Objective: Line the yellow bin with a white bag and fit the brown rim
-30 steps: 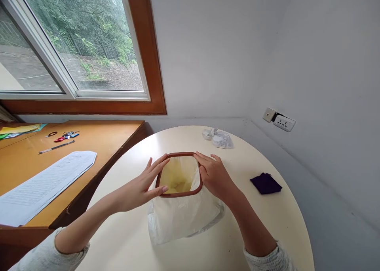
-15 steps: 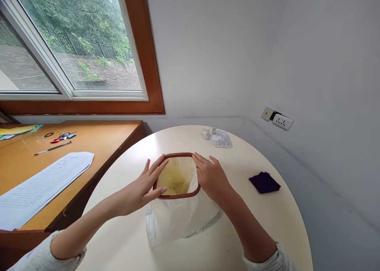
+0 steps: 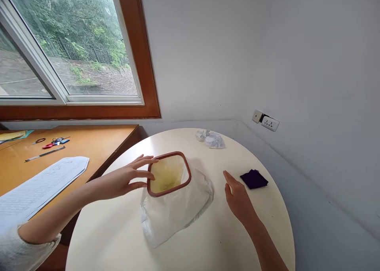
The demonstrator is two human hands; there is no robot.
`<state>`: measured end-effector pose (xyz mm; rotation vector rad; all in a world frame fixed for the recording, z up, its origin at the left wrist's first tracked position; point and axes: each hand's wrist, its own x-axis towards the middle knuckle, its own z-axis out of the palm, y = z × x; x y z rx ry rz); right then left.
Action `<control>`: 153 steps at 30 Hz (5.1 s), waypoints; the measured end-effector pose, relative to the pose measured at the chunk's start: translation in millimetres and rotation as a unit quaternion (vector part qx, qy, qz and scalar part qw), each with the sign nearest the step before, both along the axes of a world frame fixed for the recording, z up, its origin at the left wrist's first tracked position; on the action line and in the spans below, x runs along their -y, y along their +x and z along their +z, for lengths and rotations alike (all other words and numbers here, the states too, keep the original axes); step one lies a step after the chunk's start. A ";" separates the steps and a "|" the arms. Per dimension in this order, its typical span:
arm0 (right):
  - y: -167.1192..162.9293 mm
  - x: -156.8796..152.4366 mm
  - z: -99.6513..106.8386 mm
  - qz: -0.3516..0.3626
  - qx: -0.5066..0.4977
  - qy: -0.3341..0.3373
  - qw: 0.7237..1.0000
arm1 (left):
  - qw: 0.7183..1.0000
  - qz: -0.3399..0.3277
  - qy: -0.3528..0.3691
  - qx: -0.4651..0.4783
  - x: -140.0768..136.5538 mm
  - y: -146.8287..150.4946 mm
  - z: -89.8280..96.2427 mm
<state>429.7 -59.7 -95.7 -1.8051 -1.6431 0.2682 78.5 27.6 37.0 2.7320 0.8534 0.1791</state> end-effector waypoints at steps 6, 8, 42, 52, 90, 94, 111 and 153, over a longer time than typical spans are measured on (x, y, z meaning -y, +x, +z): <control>19.6 25.0 -26.5 -0.075 -0.021 -0.036 0.996 | 0.999 -0.048 0.020 -0.007 18.0 29.9 -1.3; 20.8 27.3 -32.6 -0.078 -0.021 -0.032 0.996 | 0.998 -0.026 0.052 -0.011 29.4 50.5 -7.8; 45.6 52.9 -63.0 -0.127 0.096 -0.063 0.985 | 0.986 -0.044 0.112 0.118 0.3 161.5 -49.8; 34.1 55.5 -65.6 -0.177 0.145 -0.050 0.972 | 0.979 -0.004 0.180 0.100 -28.6 278.7 -65.2; -30.7 37.7 -20.8 0.153 0.211 0.008 0.965 | 0.997 0.020 0.006 -0.072 58.7 -5.3 -133.2; -64.1 31.9 -23.9 0.253 0.204 -0.096 0.941 | 0.996 0.029 0.005 -0.080 65.4 -1.7 -146.8; -79.6 36.1 -33.7 0.228 0.204 -0.144 0.941 | 0.996 0.059 0.042 -0.053 68.7 0.0 -160.8; -80.5 37.4 -29.9 0.212 0.153 -0.131 0.956 | 0.994 0.098 0.049 -0.013 68.4 -0.6 -164.1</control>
